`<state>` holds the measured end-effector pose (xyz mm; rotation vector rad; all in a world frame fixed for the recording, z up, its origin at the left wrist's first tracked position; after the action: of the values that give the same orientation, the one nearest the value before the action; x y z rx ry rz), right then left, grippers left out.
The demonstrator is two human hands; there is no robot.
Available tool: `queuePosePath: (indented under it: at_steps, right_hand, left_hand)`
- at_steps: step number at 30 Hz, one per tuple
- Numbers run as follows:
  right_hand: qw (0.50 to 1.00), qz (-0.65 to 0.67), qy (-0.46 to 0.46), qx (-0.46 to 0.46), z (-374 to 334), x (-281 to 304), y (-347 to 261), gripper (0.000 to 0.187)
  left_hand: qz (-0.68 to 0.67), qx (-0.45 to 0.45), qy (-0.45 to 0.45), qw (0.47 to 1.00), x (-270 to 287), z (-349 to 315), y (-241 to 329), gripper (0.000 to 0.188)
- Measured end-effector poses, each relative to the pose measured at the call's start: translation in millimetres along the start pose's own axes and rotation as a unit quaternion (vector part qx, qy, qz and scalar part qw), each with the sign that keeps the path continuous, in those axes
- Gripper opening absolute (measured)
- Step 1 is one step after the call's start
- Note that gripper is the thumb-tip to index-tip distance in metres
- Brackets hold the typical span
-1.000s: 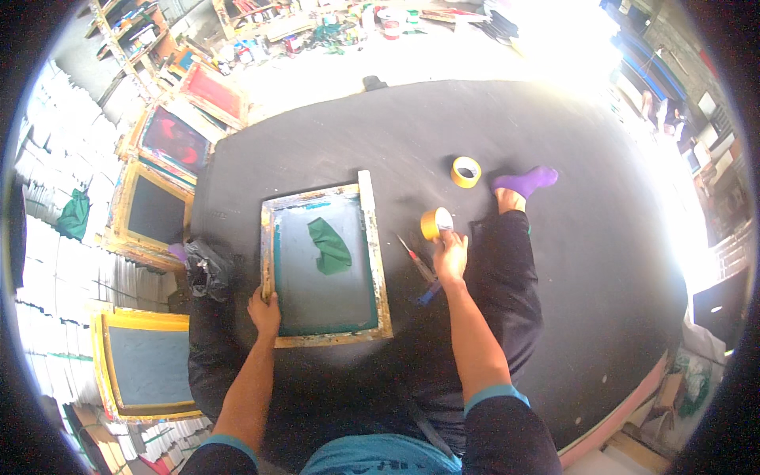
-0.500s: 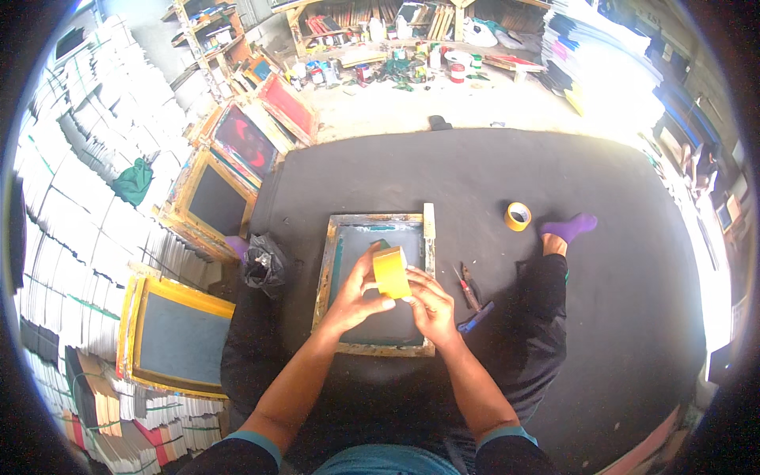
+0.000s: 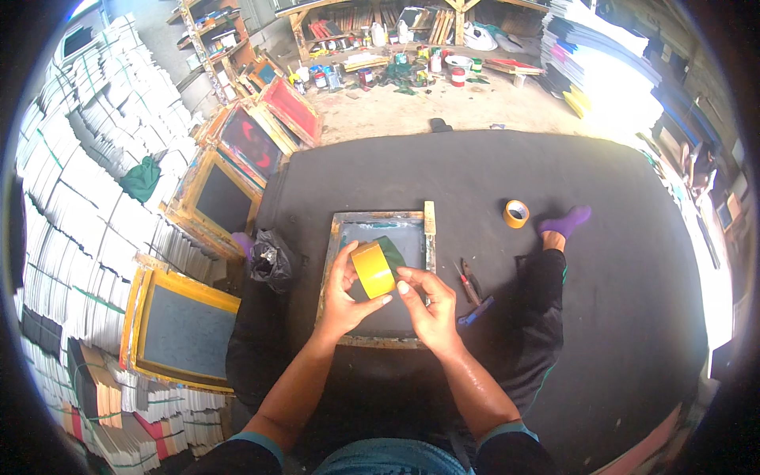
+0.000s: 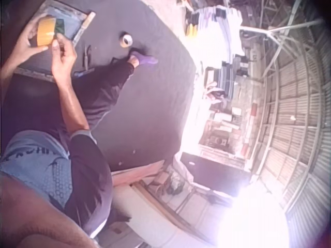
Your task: The person sits on the floor and applies yellow tape to the edges of a screen printing frame. They smooth the tape along the frame, cut it with a utility knife, and continue taping the remaining sides.
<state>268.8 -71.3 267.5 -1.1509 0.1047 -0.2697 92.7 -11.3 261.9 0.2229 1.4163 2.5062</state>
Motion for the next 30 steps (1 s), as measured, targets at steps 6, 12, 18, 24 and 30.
queuePosePath:
  at_steps: [6, 12, 18, 24, 30]
  right_hand:
    - [1.000, 0.001, -0.007, -0.021, 0, -8, -13, 0.037]
    - [0.999, -0.026, 0.011, -0.038, 3, -18, -10, 0.058]
    - [1.000, 0.003, -0.017, 0.001, 2, -26, -15, 0.066]
    - [0.978, 0.115, -0.099, -0.140, 0, -34, -6, 0.045]
    - [0.956, 0.168, -0.135, -0.201, 5, -43, -10, 0.011]
  left_hand:
    - [0.161, -0.029, 0.023, 0.986, 4, -1, 12, 0.106]
    - [0.252, -0.074, -0.001, 0.965, 4, 1, 35, 0.105]
    - [-0.150, 0.072, 0.085, 0.982, 20, 6, 8, 0.077]
    - [-0.172, 0.039, 0.133, 0.975, 24, 5, 1, 0.041]
    - [-0.177, 0.025, 0.122, 0.976, 23, 4, -3, 0.047]
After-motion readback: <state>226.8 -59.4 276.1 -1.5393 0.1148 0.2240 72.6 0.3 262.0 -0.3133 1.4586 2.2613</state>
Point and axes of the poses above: each hand's wrist, its own z-axis towards the middle knuckle, its own x-axis out of the back of the hand, y = z × x, the point moved 6 cm from there along z, towards the middle knuckle, and after that the axes turned 2 degrees about -z, right-handed, at the moved point
